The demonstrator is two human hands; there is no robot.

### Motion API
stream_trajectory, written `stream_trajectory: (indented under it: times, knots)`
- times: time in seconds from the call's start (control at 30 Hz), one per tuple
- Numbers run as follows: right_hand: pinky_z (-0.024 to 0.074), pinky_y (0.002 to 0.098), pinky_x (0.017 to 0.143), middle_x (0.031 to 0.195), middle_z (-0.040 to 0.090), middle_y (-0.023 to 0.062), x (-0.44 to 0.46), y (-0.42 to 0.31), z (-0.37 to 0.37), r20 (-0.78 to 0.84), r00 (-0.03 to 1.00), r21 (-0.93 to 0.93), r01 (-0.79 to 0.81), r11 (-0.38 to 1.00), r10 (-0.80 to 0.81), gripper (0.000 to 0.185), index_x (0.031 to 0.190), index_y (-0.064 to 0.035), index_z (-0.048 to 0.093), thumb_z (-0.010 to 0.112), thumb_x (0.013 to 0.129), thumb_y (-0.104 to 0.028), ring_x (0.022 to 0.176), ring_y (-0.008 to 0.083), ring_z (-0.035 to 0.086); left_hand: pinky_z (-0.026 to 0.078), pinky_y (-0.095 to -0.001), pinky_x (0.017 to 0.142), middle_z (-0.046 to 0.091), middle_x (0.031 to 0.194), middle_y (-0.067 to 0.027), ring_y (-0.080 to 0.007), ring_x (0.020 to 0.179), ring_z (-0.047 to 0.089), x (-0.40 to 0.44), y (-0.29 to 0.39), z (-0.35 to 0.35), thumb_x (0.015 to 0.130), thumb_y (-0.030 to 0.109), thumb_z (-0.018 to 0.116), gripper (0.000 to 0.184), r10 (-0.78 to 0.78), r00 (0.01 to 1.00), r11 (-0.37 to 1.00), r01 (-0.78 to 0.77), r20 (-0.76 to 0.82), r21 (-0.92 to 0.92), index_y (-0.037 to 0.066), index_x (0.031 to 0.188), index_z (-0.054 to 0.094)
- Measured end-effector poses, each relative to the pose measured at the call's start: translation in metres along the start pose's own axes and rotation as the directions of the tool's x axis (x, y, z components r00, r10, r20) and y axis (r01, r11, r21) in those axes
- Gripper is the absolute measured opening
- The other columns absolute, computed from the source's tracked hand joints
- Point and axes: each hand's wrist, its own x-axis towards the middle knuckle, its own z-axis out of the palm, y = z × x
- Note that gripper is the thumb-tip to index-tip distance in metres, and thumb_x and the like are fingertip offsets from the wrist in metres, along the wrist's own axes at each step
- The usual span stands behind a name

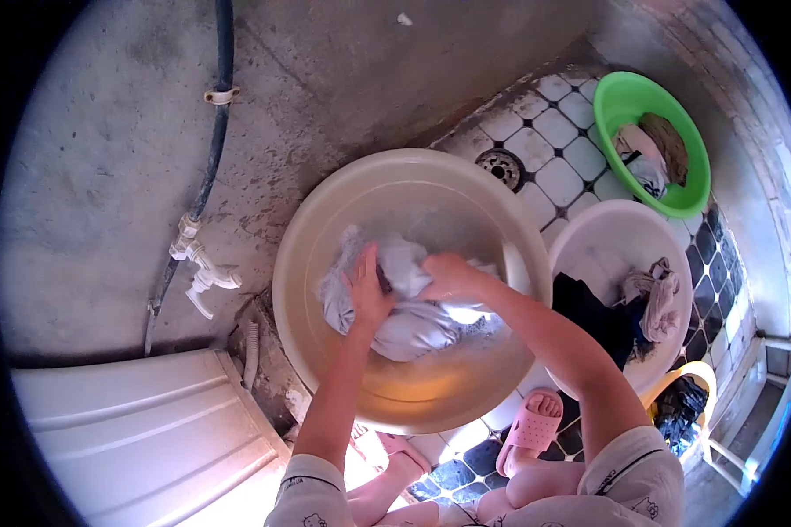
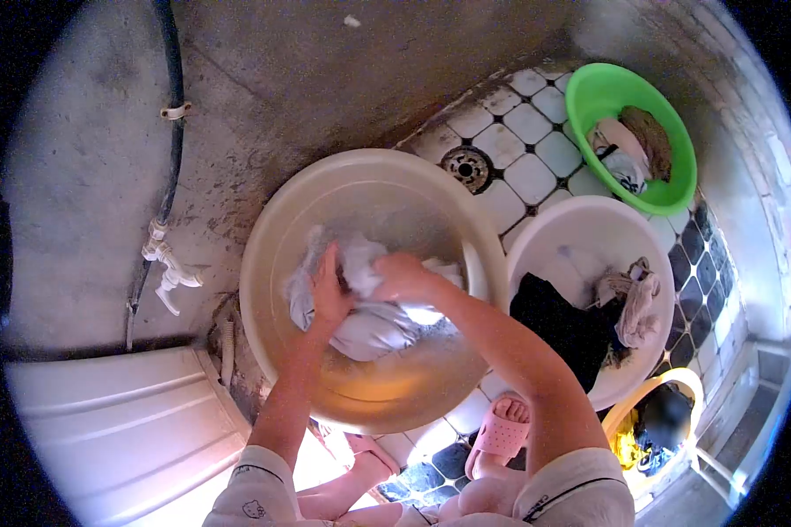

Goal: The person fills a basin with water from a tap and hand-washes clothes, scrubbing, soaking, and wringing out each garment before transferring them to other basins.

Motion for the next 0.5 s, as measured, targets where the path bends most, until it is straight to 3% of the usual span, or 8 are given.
stream_trajectory:
  times: [0.07, 0.13, 0.27, 0.37, 0.4, 0.43, 0.47, 0.5]
  knots:
    - [0.0467, 0.0362, 0.073, 0.084, 0.062, 0.0191, -0.035, -0.028, -0.017, -0.117, 0.985, 0.351, 0.158, 0.923, -0.124, 0.032, 0.088, 0.0003, 0.061, 0.068, 0.064, -0.020, 0.080, 0.0295, 0.061, 0.037, -0.0452, 0.092, 0.041, 0.126, -0.0144, -0.0285, 0.115, 0.043, -0.004, -0.005, 0.020, 0.065, 0.016, 0.071, 0.076, 0.182, 0.968, 0.979, -0.194, -0.172, -0.059, 0.011, 0.130, 0.032]
    - [0.0458, 0.0318, 0.073, 0.085, 0.063, 0.0144, -0.057, -0.060, -0.045, -0.253, 0.941, 0.558, 0.333, 0.760, -0.226, 0.030, 0.091, 0.0006, 0.060, 0.069, 0.066, -0.014, 0.081, 0.0207, 0.061, 0.039, -0.0439, 0.090, 0.042, 0.126, -0.0115, -0.0269, 0.113, 0.045, -0.003, -0.003, 0.019, 0.067, 0.014, 0.069, 0.072, 0.179, 0.965, 0.935, -0.227, -0.191, -0.274, 0.009, 0.129, 0.033]
    - [0.0435, 0.0277, 0.080, 0.095, 0.062, 0.0093, -0.082, -0.090, -0.108, -0.241, 0.949, 0.758, 0.314, 0.571, -0.201, 0.042, 0.100, -0.0008, 0.057, 0.075, 0.065, -0.015, 0.088, 0.0162, 0.058, 0.040, -0.0407, 0.091, 0.044, 0.124, -0.0066, -0.0222, 0.112, 0.045, -0.010, 0.011, -0.071, 0.074, 0.014, 0.065, 0.059, -0.021, 0.967, 0.565, 0.220, 0.253, -0.795, 0.006, 0.126, 0.037]
    - [0.0423, 0.0276, 0.083, 0.101, 0.060, 0.0085, -0.097, -0.095, -0.142, -0.359, 0.912, 0.757, 0.410, 0.509, -0.201, 0.051, 0.107, -0.0010, 0.053, 0.075, 0.062, -0.013, 0.092, 0.0164, 0.056, 0.043, -0.0387, 0.088, 0.048, 0.118, -0.0089, -0.0220, 0.108, 0.047, -0.007, 0.015, -0.133, 0.078, 0.021, 0.064, 0.054, -0.009, 0.984, -0.011, 0.178, 0.178, -0.984, 0.004, 0.123, 0.039]
    - [0.0422, 0.0279, 0.083, 0.100, 0.060, 0.0078, -0.101, -0.094, -0.152, -0.384, 0.901, 0.743, 0.431, 0.511, -0.201, 0.048, 0.106, -0.0010, 0.054, 0.074, 0.063, -0.011, 0.092, 0.0163, 0.056, 0.040, -0.0416, 0.092, 0.050, 0.115, -0.0075, -0.0235, 0.106, 0.048, -0.007, 0.034, -0.163, 0.076, 0.034, 0.063, 0.057, 0.030, 0.992, 0.004, 0.124, 0.124, -0.992, 0.008, 0.122, 0.040]
    - [0.0419, 0.0294, 0.084, 0.102, 0.059, 0.0099, -0.088, -0.080, -0.149, -0.375, 0.887, 0.729, 0.462, 0.505, -0.270, 0.055, 0.109, 0.0007, 0.050, 0.073, 0.061, -0.012, 0.092, 0.0192, 0.056, 0.042, -0.0397, 0.090, 0.051, 0.112, -0.0089, -0.0232, 0.103, 0.050, -0.003, 0.034, -0.181, 0.076, 0.028, 0.063, 0.053, 0.114, 0.984, -0.049, 0.142, 0.135, -0.989, 0.005, 0.119, 0.042]
    - [0.0420, 0.0302, 0.084, 0.103, 0.058, 0.0112, -0.081, -0.070, -0.148, -0.346, 0.902, 0.559, 0.420, 0.715, -0.260, 0.060, 0.111, 0.0007, 0.047, 0.074, 0.059, -0.013, 0.093, 0.0206, 0.056, 0.043, -0.0378, 0.088, 0.053, 0.109, -0.0104, -0.0229, 0.100, 0.053, 0.001, 0.033, -0.197, 0.076, 0.023, 0.063, 0.049, 0.196, 0.970, -0.105, 0.163, 0.141, -0.981, 0.002, 0.116, 0.044]
    - [0.0420, 0.0310, 0.084, 0.104, 0.058, 0.0124, -0.078, -0.059, -0.148, -0.320, 0.916, 0.345, 0.349, 0.871, -0.240, 0.065, 0.114, 0.0007, 0.045, 0.074, 0.058, -0.014, 0.093, 0.0220, 0.055, 0.044, -0.0362, 0.086, 0.054, 0.108, -0.0102, -0.0213, 0.097, 0.054, 0.000, 0.046, -0.212, 0.074, 0.018, 0.064, 0.049, 0.109, 0.988, -0.027, 0.111, 0.107, -0.993, 0.001, 0.115, 0.045]
